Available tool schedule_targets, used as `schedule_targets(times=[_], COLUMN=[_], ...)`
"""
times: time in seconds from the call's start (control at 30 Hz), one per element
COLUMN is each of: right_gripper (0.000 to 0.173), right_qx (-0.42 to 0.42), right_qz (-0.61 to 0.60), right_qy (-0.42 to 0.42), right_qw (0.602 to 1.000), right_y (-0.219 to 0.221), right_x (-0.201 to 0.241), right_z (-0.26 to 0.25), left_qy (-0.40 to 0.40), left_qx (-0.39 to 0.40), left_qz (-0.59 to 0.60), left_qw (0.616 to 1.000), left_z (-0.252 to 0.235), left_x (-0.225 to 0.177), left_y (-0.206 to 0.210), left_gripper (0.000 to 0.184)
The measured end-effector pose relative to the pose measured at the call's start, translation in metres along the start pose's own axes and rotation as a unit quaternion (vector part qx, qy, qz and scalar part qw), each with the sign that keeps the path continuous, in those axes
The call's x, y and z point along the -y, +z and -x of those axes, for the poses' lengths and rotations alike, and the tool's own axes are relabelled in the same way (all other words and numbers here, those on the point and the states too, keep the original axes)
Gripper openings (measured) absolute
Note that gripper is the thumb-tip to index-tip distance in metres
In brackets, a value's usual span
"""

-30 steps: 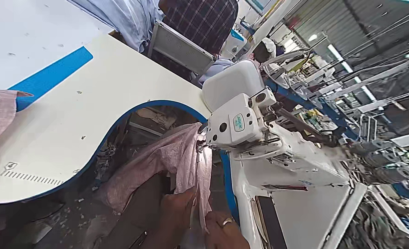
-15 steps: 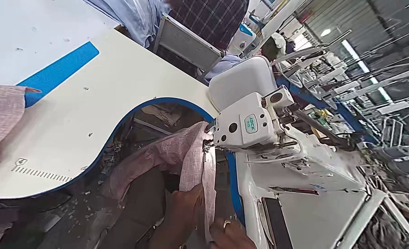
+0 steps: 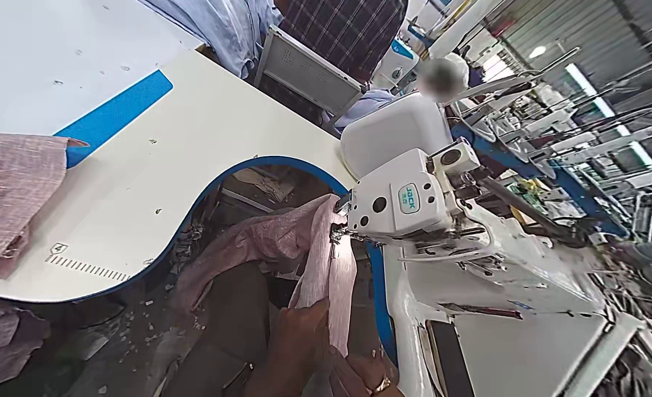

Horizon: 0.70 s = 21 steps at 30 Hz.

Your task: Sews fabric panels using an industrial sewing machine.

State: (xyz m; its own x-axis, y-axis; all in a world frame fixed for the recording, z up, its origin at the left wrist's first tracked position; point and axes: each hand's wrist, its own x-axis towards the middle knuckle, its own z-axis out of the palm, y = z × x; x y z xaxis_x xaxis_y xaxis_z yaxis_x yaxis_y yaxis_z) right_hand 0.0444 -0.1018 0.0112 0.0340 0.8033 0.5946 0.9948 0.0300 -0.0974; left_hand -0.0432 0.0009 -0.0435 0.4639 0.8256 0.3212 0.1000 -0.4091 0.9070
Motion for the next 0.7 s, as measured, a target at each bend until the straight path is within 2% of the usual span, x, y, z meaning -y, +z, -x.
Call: schedule_targets(times=[0.2, 0.3, 0.47, 0.6, 0.7], right_gripper=[0.01, 0.011, 0.018, 0.022, 0.023], right_qx=[-0.052, -0.075, -0.085, -0.085, -0.063], right_qz=[0.034, 0.017, 0.001, 0.01, 0.013], right_qy=[0.034, 0.039, 0.038, 0.063, 0.089], right_qw=[0.998, 0.996, 0.996, 0.994, 0.994], right_y=[0.029, 0.041, 0.052, 0.06, 0.065], right_x=[-0.007, -0.017, -0.022, -0.026, -0.03], right_z=[-0.012, -0.017, -0.014, -0.024, -0.033], left_qy=[-0.049, -0.042, 0.074, 0.11, 0.104], left_qx=[0.079, 0.044, -0.077, -0.101, -0.103], left_qz=[0.067, 0.076, 0.045, -0.005, -0.061], left_qw=[0.993, 0.995, 0.993, 0.989, 0.987], left_z=[-0.021, -0.013, -0.015, -0.04, -0.056], left_x=[0.002, 0.002, 0.015, 0.021, 0.022], left_y=[-0.01, -0.006, 0.015, 0.021, 0.023], left_gripper=[0.023, 0.018, 0.017, 0.021, 0.014])
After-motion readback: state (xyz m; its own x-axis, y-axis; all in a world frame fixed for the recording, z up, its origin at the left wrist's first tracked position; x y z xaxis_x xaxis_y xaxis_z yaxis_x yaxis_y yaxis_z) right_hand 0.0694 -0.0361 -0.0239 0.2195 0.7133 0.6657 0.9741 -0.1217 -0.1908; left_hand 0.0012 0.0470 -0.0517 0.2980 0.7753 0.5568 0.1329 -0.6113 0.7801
